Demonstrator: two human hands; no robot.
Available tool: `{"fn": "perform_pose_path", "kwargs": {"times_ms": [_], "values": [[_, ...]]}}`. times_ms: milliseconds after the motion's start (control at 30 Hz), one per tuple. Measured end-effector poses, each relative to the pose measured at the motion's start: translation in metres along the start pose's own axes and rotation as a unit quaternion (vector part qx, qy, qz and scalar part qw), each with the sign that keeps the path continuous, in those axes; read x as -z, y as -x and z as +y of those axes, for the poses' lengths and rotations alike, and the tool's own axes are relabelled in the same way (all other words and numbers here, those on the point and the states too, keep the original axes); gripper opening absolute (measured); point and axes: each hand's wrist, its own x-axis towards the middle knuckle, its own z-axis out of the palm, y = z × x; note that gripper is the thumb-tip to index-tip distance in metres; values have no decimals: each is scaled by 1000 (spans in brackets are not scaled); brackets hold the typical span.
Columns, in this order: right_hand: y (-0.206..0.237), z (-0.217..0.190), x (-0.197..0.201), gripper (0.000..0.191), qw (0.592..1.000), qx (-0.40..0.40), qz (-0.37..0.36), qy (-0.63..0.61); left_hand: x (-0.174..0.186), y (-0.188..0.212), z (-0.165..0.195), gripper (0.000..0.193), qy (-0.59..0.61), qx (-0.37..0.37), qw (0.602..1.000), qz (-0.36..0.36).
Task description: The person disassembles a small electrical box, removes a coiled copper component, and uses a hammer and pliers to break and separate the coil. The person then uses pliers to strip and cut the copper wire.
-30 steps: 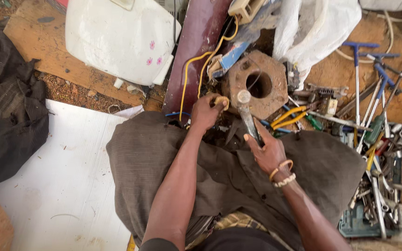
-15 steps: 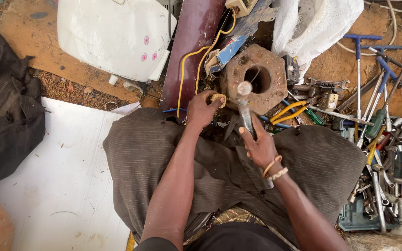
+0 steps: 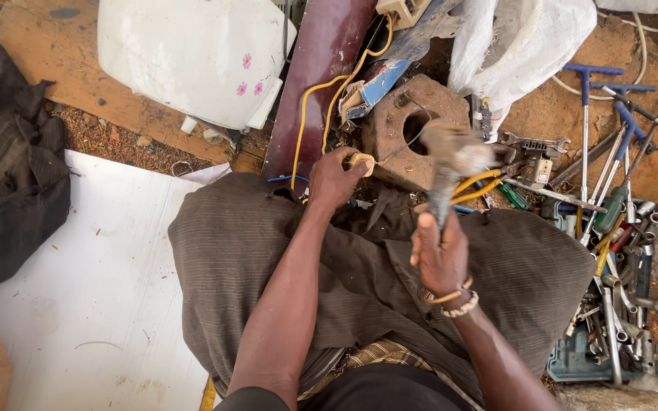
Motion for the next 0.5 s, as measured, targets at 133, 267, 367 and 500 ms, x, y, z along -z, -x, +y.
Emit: {"fn": "perform_pose_path", "kwargs": {"times_ms": [133,267,367,500], "values": [[-6,26,2,44,964,-247,-77,53,1,3,1,46,-1,28,999,-20],[6,-7,28,40,992,-124,-21,1,0,2,-3,46,-1,16,1000,-4],[14,-28,39,40,996,63,11,-60,-2,1,-4,46,3,12,1000,0],[3,-5,19,40,991,114,52,-45,-1,1,-2,46,2,23,1000,-12]]}}
